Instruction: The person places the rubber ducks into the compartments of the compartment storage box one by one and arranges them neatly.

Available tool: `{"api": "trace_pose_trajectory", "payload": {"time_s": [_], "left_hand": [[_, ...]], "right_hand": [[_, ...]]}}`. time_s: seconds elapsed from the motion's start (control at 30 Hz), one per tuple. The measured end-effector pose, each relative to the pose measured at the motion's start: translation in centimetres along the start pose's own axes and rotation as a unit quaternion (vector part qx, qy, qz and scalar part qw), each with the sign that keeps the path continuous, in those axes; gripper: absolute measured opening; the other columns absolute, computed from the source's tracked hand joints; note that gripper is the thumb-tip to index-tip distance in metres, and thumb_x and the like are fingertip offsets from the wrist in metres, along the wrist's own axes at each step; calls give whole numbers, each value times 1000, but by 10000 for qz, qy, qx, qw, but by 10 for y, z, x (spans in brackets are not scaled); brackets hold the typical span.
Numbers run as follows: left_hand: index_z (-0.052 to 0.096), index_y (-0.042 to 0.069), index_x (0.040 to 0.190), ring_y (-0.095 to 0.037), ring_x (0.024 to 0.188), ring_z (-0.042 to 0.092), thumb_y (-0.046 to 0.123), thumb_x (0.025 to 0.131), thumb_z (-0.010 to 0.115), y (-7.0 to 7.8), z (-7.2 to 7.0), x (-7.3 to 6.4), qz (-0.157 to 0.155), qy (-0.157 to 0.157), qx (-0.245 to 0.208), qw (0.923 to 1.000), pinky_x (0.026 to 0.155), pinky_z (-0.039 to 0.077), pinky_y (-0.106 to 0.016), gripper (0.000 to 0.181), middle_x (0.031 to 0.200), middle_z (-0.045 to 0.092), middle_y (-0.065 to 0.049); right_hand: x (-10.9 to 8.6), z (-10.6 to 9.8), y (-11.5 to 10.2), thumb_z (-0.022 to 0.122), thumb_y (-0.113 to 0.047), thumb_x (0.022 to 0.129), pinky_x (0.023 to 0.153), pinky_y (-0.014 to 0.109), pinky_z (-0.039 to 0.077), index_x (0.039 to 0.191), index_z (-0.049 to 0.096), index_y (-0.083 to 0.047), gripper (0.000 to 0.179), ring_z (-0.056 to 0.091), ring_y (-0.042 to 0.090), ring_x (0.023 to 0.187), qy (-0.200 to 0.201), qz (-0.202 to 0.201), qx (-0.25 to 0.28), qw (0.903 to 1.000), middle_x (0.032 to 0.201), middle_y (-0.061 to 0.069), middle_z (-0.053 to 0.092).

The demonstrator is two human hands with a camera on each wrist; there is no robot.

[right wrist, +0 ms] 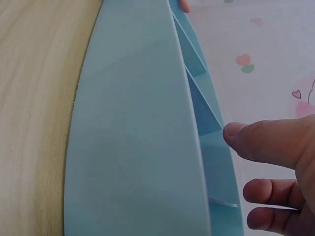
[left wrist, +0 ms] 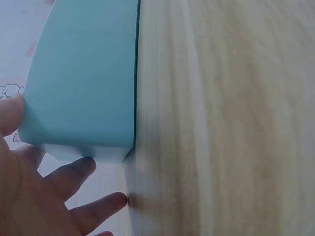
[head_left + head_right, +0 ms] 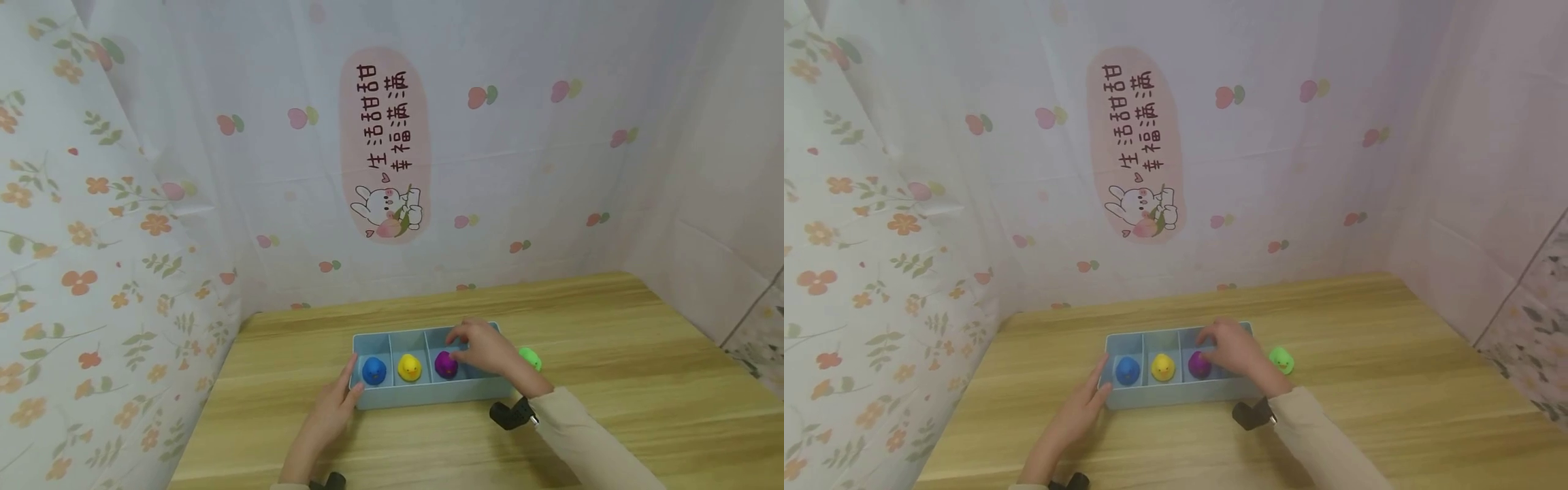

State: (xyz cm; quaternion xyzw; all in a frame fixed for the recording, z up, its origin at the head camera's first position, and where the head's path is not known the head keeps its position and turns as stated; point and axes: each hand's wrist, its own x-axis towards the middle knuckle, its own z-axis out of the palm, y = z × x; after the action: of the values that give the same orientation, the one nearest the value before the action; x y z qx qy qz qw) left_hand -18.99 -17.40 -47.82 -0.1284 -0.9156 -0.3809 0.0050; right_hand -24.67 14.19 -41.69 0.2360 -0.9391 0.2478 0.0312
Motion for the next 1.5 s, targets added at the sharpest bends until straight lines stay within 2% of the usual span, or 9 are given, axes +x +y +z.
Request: {"api": "trace_pose_trajectory", "payload": {"time_s": [0.27, 0.67, 1.17, 1.3, 1.5], "left_hand": [[26, 15, 152, -48, 125, 47, 39, 102, 42, -1, 0, 0, -39, 33, 49, 10000, 101, 37, -63, 58, 137, 49, -27], [25, 18, 153, -49, 127, 43, 41, 102, 40, -2, 0, 0, -136, -44, 51, 9999, 102, 35, -65, 58, 141, 46, -26], [26, 16, 152, -51, 127, 42, 38, 102, 41, 1, 0, -1, -199, -7, 107, 9997, 101, 33, -68, 57, 143, 44, -23], [25, 17, 152, -52, 127, 42, 39, 102, 41, 2, -1, -2, -227, -2, 120, 9997, 101, 32, -68, 57, 143, 44, -23], [25, 17, 152, -52, 127, 42, 39, 102, 41, 1, -1, -2, -184, -3, 102, 9998, 101, 33, -68, 57, 143, 44, -24]], "right_hand": [[-2, -5, 1, 78, -15, 78, 62, 25, 42, 98, 72, -8, 22, 47, 14, 74, -21, 250, 178, 9995, 86, 6, 62], [-8, -18, 16, 78, -17, 77, 62, 26, 41, 98, 73, -7, 24, 48, 14, 75, 73, 350, 416, 9985, 85, 3, 62], [-26, -31, 41, 77, -18, 79, 58, 26, 37, 98, 72, -7, 22, 45, 14, 73, 246, 404, 364, 9982, 80, 2, 58], [-32, -34, 49, 77, -18, 80, 55, 26, 39, 99, 72, -5, 24, 45, 14, 68, 231, 558, 405, 9974, 80, 2, 54], [-42, -39, 57, 76, -17, 80, 57, 27, 39, 102, 71, -5, 25, 47, 17, 75, 273, 795, 441, 9955, 83, 2, 57]]}}
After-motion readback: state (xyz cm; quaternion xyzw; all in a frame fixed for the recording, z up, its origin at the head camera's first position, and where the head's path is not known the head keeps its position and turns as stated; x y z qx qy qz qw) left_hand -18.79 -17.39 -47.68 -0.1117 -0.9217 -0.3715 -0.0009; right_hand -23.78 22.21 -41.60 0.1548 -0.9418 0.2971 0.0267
